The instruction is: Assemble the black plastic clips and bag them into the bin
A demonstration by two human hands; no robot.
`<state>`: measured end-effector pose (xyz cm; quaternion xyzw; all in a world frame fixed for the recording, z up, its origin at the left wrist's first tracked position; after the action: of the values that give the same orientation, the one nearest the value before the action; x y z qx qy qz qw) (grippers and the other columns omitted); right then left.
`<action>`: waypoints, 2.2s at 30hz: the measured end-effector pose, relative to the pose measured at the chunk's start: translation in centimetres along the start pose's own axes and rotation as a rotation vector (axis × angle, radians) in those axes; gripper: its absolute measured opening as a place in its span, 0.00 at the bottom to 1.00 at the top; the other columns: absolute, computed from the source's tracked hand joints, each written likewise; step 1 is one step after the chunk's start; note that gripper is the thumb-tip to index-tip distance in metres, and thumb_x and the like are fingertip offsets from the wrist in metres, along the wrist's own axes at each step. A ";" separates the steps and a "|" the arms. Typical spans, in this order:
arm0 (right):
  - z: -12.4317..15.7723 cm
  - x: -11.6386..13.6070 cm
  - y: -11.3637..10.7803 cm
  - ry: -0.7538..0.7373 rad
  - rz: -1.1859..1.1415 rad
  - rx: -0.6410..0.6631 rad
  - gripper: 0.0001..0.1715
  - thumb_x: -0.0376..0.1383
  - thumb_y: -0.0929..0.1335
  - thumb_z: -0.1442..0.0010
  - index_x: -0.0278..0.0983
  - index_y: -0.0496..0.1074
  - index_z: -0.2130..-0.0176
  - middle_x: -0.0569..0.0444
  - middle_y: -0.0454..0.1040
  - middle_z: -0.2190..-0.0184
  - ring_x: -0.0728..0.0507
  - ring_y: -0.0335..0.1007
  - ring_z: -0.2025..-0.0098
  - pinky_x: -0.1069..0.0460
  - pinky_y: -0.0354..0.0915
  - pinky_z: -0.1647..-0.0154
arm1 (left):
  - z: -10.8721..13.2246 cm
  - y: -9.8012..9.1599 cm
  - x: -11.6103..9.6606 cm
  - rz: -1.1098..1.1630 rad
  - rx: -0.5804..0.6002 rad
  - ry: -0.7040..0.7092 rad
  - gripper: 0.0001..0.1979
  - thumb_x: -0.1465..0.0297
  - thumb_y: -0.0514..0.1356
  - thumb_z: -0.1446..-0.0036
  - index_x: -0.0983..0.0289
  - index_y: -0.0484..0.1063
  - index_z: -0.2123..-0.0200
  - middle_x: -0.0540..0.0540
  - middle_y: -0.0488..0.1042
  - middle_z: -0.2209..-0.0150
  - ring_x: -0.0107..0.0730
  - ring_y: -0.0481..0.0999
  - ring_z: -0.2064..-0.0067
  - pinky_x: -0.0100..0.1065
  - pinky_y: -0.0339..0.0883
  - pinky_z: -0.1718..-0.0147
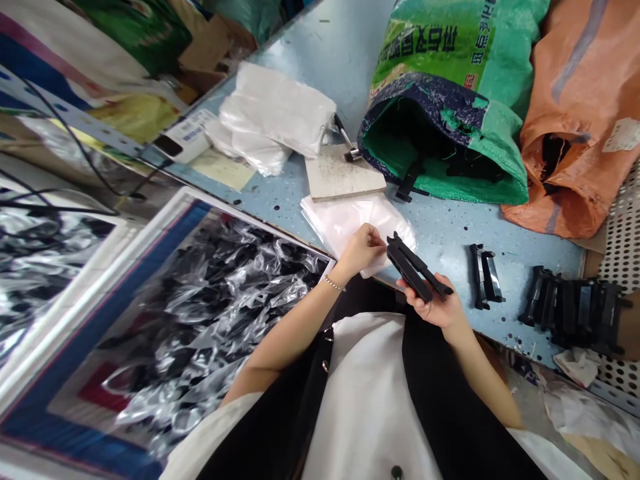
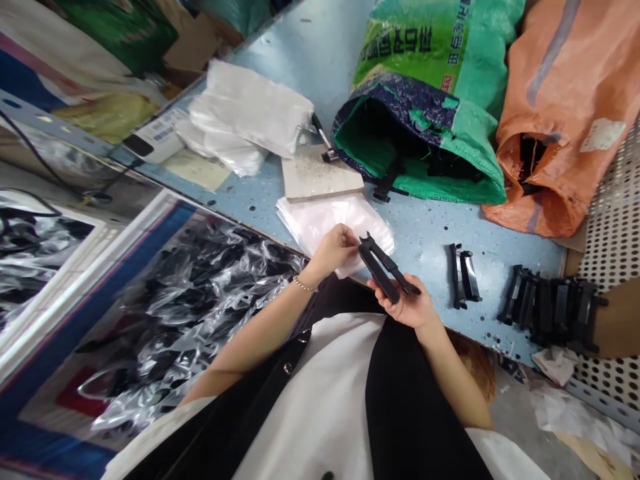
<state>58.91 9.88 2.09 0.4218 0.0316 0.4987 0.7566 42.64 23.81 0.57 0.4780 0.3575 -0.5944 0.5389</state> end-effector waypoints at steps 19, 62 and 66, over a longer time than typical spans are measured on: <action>-1.8 -0.2 1.4 0.011 -0.054 0.037 0.32 0.53 0.59 0.34 0.31 0.73 0.50 0.50 0.75 0.66 0.51 0.56 0.76 0.59 0.62 0.83 | 2.9 -1.0 -5.3 -0.745 -0.064 0.522 0.17 0.83 0.51 0.42 0.65 0.77 0.59 0.62 0.79 0.52 0.44 0.78 0.47 0.49 0.71 0.44; 14.5 11.3 -13.7 -0.362 1.607 -1.245 0.40 0.58 0.69 0.45 0.29 0.73 0.47 0.34 0.76 0.56 0.27 0.71 0.52 0.34 0.66 0.50 | 5.0 -0.4 -5.4 -1.116 -0.043 0.503 0.09 0.73 0.58 0.35 0.66 0.78 0.58 0.66 0.78 0.52 0.46 0.76 0.52 0.45 0.72 0.49; 12.5 9.2 -12.5 -0.516 1.004 -0.901 0.32 0.56 0.74 0.50 0.39 0.76 0.54 0.49 0.79 0.61 0.38 0.73 0.61 0.43 0.69 0.56 | 1.2 -1.4 -4.5 -0.934 -0.077 0.357 0.07 0.76 0.61 0.41 0.64 0.74 0.71 0.58 0.76 0.65 0.40 0.76 0.60 0.38 0.72 0.59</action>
<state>78.45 7.64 5.20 0.1367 -0.5546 0.6352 0.5199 40.85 24.27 5.04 0.3410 0.6416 -0.6675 0.1628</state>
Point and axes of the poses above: each hand's wrist, its own z-axis away from the middle knuckle, its own y-axis out of the palm, x = y × z, the point moved 9 cm from there along -z, towards the middle knuckle
